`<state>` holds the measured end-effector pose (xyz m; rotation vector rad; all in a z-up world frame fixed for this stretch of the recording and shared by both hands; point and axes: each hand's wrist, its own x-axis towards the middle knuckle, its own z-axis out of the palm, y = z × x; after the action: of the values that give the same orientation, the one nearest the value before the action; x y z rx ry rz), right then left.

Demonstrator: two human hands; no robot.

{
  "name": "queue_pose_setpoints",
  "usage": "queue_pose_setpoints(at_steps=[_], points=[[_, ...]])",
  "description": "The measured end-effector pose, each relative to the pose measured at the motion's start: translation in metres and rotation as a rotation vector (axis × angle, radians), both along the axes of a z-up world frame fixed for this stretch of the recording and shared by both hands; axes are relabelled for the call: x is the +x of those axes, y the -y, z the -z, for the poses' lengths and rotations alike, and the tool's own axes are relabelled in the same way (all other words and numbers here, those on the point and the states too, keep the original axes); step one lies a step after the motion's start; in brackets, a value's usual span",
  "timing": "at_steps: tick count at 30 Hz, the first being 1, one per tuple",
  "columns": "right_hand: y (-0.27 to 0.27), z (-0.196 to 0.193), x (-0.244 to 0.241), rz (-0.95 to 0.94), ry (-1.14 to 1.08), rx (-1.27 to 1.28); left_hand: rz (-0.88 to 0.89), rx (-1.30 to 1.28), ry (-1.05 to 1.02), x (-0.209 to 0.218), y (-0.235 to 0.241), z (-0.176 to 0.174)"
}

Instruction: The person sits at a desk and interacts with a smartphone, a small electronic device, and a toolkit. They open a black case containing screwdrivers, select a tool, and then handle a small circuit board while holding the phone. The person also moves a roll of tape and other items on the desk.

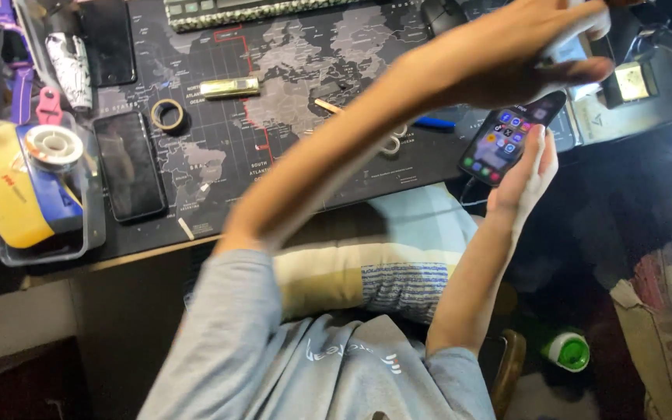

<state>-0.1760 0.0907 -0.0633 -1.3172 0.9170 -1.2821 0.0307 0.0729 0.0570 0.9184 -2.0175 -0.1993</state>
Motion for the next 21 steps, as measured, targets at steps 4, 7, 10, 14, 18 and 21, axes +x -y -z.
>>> queue_pose_setpoints(at_steps=[4,7,10,14,18,21], points=[[-0.001,-0.004,-0.004,-0.039,0.031,0.040,-0.065,0.192,0.233,0.054,-0.120,-0.029],[-0.002,-0.006,-0.007,-0.074,0.028,0.042,-0.146,0.180,0.377,0.089,-0.201,-0.012],[0.004,0.002,-0.011,-0.118,0.048,0.054,-0.421,0.630,0.518,0.114,-0.268,0.014],[0.028,0.039,-0.015,-0.209,0.185,0.175,-0.633,0.823,0.491,0.122,-0.314,0.077],[0.024,0.040,-0.020,-0.277,0.275,0.327,-0.816,0.503,0.291,0.118,-0.329,0.160],[0.009,0.022,-0.014,-0.351,0.489,0.398,-0.852,0.347,0.202,0.111,-0.331,0.167]])
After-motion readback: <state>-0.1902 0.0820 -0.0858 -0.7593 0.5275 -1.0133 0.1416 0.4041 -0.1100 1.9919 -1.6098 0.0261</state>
